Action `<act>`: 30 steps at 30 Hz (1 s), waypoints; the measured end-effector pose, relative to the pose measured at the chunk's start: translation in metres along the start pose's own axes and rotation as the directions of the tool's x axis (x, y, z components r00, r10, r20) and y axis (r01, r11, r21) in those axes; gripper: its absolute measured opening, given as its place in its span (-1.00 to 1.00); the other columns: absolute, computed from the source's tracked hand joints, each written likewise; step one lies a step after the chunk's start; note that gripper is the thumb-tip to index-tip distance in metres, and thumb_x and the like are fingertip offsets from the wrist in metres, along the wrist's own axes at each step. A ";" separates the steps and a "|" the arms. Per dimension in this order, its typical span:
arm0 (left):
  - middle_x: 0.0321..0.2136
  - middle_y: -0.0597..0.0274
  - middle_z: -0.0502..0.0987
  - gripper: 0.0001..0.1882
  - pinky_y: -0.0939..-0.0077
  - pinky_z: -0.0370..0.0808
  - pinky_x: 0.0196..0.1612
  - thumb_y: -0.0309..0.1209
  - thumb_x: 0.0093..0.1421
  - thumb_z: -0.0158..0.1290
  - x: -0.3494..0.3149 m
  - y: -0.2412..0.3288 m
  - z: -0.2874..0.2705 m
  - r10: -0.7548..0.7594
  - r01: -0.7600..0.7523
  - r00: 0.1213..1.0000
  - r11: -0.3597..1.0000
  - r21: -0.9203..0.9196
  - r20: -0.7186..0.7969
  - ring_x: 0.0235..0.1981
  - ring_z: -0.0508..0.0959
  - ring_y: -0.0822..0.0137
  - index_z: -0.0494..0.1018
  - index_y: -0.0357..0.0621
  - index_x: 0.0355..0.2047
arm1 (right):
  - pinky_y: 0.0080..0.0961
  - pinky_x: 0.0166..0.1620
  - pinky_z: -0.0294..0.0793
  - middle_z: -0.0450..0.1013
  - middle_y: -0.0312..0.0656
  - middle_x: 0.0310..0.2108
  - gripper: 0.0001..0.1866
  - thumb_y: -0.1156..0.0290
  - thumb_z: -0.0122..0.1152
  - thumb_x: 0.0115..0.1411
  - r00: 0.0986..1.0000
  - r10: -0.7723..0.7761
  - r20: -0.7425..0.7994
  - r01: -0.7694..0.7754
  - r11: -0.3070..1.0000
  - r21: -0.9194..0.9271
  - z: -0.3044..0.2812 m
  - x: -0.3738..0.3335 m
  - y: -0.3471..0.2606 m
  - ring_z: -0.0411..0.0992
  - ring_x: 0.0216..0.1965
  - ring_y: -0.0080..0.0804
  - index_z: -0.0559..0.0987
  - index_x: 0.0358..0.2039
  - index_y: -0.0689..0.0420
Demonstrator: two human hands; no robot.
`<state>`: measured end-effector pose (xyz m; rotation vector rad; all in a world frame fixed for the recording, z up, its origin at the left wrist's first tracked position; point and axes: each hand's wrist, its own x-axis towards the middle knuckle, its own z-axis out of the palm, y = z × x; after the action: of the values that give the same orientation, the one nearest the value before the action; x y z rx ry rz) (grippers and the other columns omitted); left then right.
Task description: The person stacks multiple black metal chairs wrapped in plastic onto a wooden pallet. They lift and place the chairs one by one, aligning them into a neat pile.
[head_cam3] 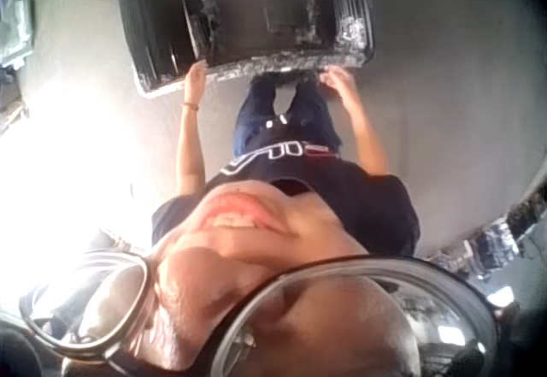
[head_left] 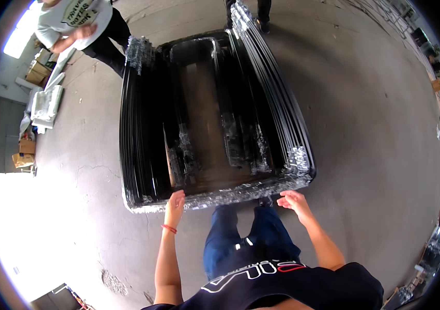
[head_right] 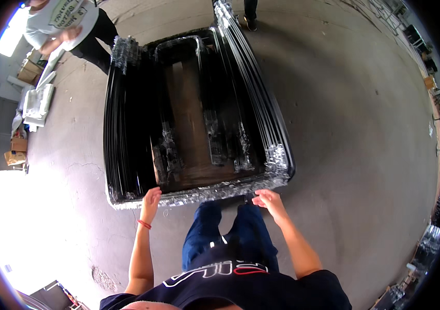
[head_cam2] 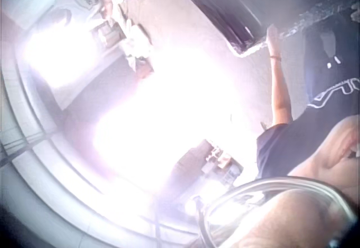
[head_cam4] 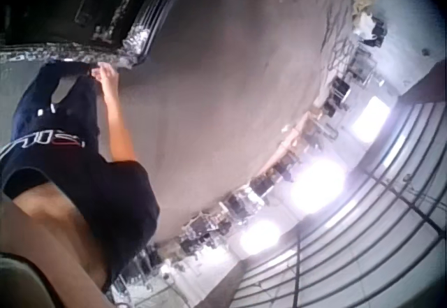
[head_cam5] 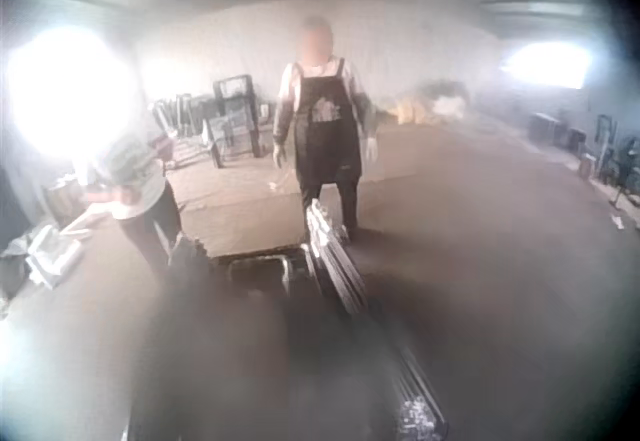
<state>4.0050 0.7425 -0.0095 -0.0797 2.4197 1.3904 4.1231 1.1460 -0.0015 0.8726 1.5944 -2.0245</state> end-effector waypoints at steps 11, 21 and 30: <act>-0.38 0.13 0.51 -0.73 0.54 0.41 -0.30 -0.40 0.08 -0.04 -0.188 0.034 0.090 -0.076 0.056 0.974 0.993 0.100 0.212 -0.37 0.49 0.36 0.37 -0.24 -0.21 | -0.63 -0.41 0.41 0.45 -0.17 -0.54 -0.78 0.36 -0.03 0.11 0.957 -0.287 0.038 0.285 0.910 -0.300 -0.128 -0.066 0.011 0.43 -0.52 -0.53 0.45 -0.35 0.27; -0.34 0.11 0.48 -0.71 0.59 0.40 -0.23 -0.42 0.11 -0.08 -0.184 0.064 0.113 0.060 -0.057 0.981 0.998 -0.022 0.184 -0.31 0.47 0.42 0.33 -0.31 -0.16 | -0.65 -0.29 0.35 0.44 -0.22 -0.42 -0.74 0.30 -0.08 0.14 0.943 -0.277 0.187 0.320 0.909 -0.266 -0.091 -0.118 0.016 0.41 -0.39 -0.56 0.42 -0.26 0.20; -0.42 0.17 0.51 -0.71 0.59 0.40 -0.42 -0.40 0.03 -0.03 -0.281 -0.041 0.107 -0.426 0.419 0.904 0.859 -0.294 0.043 -0.41 0.50 0.41 0.38 -0.22 -0.21 | -0.64 -0.25 0.37 0.42 -0.20 -0.43 -0.79 0.41 -0.07 0.15 0.855 -0.368 0.365 0.458 0.866 -0.201 -0.033 -0.165 -0.040 0.38 -0.38 -0.56 0.41 -0.26 0.25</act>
<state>4.3060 0.7773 -0.0010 -0.6662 2.0176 1.5220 4.2216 1.1788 0.1367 0.0819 1.9349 -2.0023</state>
